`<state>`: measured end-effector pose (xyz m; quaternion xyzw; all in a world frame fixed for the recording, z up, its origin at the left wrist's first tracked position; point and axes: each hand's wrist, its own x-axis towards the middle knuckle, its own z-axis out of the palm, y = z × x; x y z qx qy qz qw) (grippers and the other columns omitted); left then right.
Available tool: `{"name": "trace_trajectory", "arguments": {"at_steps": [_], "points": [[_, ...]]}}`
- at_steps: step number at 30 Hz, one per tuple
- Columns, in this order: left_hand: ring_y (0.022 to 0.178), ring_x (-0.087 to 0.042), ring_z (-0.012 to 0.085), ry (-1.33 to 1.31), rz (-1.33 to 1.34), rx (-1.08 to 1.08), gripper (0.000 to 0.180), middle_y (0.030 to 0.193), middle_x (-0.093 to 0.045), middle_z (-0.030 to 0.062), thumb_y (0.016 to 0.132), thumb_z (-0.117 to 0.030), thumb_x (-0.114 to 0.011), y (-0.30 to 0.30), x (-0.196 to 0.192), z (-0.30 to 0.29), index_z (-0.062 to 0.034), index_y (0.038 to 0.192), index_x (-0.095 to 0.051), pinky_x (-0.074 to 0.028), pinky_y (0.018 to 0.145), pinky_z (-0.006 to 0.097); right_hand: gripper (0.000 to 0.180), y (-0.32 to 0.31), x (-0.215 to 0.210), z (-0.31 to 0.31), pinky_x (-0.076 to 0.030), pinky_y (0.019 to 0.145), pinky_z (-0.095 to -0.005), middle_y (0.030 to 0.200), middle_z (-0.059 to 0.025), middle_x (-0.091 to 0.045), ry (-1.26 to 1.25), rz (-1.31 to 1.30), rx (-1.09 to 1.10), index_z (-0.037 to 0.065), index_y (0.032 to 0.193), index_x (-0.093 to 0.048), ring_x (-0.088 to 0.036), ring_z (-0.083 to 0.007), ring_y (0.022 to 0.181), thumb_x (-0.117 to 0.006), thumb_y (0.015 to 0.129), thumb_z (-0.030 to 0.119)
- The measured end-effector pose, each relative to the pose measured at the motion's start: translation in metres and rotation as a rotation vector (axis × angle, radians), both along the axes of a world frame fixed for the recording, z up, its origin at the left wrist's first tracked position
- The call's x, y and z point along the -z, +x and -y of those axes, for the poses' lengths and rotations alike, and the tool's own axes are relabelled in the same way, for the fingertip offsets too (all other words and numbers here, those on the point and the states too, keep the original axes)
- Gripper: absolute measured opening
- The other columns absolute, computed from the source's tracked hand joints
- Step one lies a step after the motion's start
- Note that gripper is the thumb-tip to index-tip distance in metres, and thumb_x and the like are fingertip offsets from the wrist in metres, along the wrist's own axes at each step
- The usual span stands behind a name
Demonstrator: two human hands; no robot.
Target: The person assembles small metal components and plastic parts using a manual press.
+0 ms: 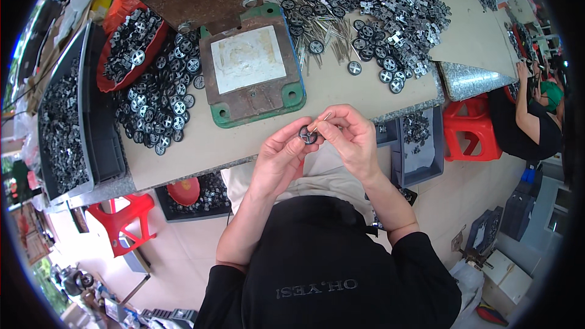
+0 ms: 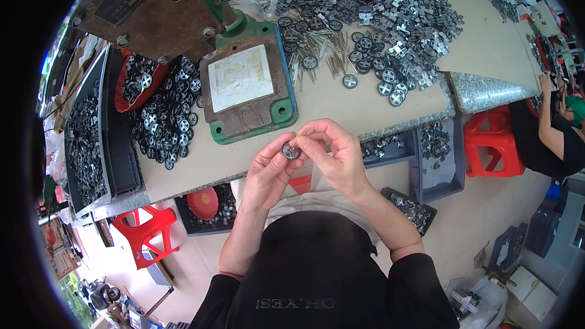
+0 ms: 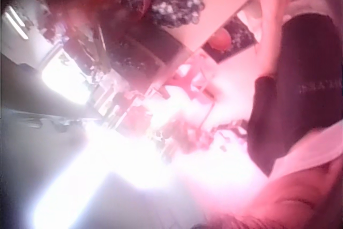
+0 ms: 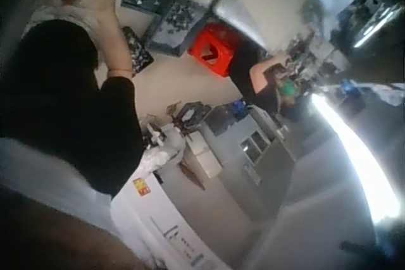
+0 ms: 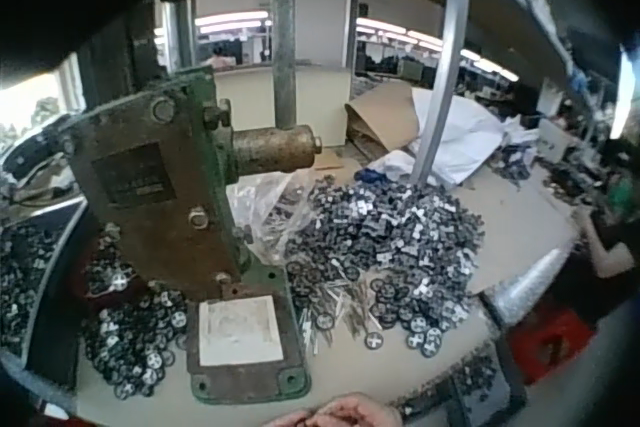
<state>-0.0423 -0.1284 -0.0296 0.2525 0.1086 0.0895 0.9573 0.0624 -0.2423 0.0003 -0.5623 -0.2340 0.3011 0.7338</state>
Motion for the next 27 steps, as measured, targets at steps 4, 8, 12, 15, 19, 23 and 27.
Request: {"name": "trace_trajectory", "arguments": {"at_steps": [4,8,12,15,19,23,27], "points": [[0.094,-0.06,0.0197,0.013,-0.018,-0.008,0.037,0.106,-0.061,0.0114,0.086,-0.007,-0.056,-0.002,0.001,-0.001,0.0007,0.122,-0.048,-0.049,0.082,0.029,0.01,-0.004,-0.001,-0.001,-0.049,0.067,-0.0226,0.087,-0.007,-0.063,-0.006,-0.012,0.004,-0.001,0.094,-0.054,-0.061,-0.0112,0.081,-0.056,0.086,0.004],[0.093,-0.06,0.018,0.002,-0.03,-0.065,0.037,0.105,-0.061,0.0107,0.085,-0.005,-0.057,-0.001,0.003,0.005,0.0011,0.121,-0.05,-0.049,0.08,0.027,0.008,-0.011,0.004,0.0,-0.05,0.067,-0.0235,0.088,-0.0091,-0.064,-0.058,0.281,0.11,-0.001,0.092,-0.056,-0.062,-0.0118,0.08,-0.057,0.084,0.001],[0.093,-0.06,0.0165,0.279,-0.093,-0.177,0.036,0.106,-0.061,0.0107,0.083,-0.004,-0.06,0.003,0.0,0.013,0.0021,0.118,-0.052,-0.049,0.082,0.027,0.007,-0.015,0.014,0.001,-0.05,0.068,-0.024,0.087,-0.0101,-0.064,-0.015,0.421,0.21,-0.001,0.089,-0.059,-0.062,-0.0135,0.078,-0.058,0.082,-0.002],[0.093,-0.06,0.0167,0.21,-0.08,-0.164,0.036,0.107,-0.061,0.0113,0.083,-0.003,-0.06,0.005,0.002,0.011,0.0024,0.117,-0.053,-0.048,0.085,0.029,0.007,-0.016,0.005,-0.002,-0.05,0.068,-0.0245,0.087,-0.0102,-0.063,0.033,0.178,0.21,-0.002,0.089,-0.059,-0.063,-0.0151,0.077,-0.058,0.082,-0.001],[0.094,-0.06,0.018,0.204,-0.091,-0.128,0.035,0.106,-0.061,0.0123,0.083,-0.002,-0.059,-0.001,0.008,0.003,0.0022,0.117,-0.052,-0.048,0.088,0.033,0.008,-0.013,0.007,0.0,-0.05,0.068,-0.0248,0.087,-0.0095,-0.063,-0.062,0.156,0.165,-0.002,0.089,-0.061,-0.063,-0.0152,0.077,-0.058,0.082,0.001],[0.094,-0.06,0.0183,0.184,-0.082,-0.145,0.035,0.105,-0.061,0.0119,0.083,-0.002,-0.059,0.001,0.006,0.001,0.0021,0.117,-0.053,-0.048,0.087,0.034,0.01,-0.007,-0.013,-0.002,-0.049,0.067,-0.0241,0.084,-0.008,-0.064,-0.24,0.363,0.087,-0.001,0.091,-0.062,-0.062,-0.0128,0.076,-0.06,0.083,0.003],[0.093,-0.06,0.0179,0.157,-0.058,-0.146,0.035,0.105,-0.061,0.0116,0.083,-0.002,-0.06,0.004,0.007,0.005,0.002,0.116,-0.053,-0.048,0.087,0.034,0.006,-0.005,-0.005,-0.001,-0.046,0.061,-0.0244,0.079,-0.0082,-0.064,-0.22,0.53,0.156,-0.001,0.085,-0.064,-0.059,-0.0139,0.068,-0.061,0.081,0.003]]}}
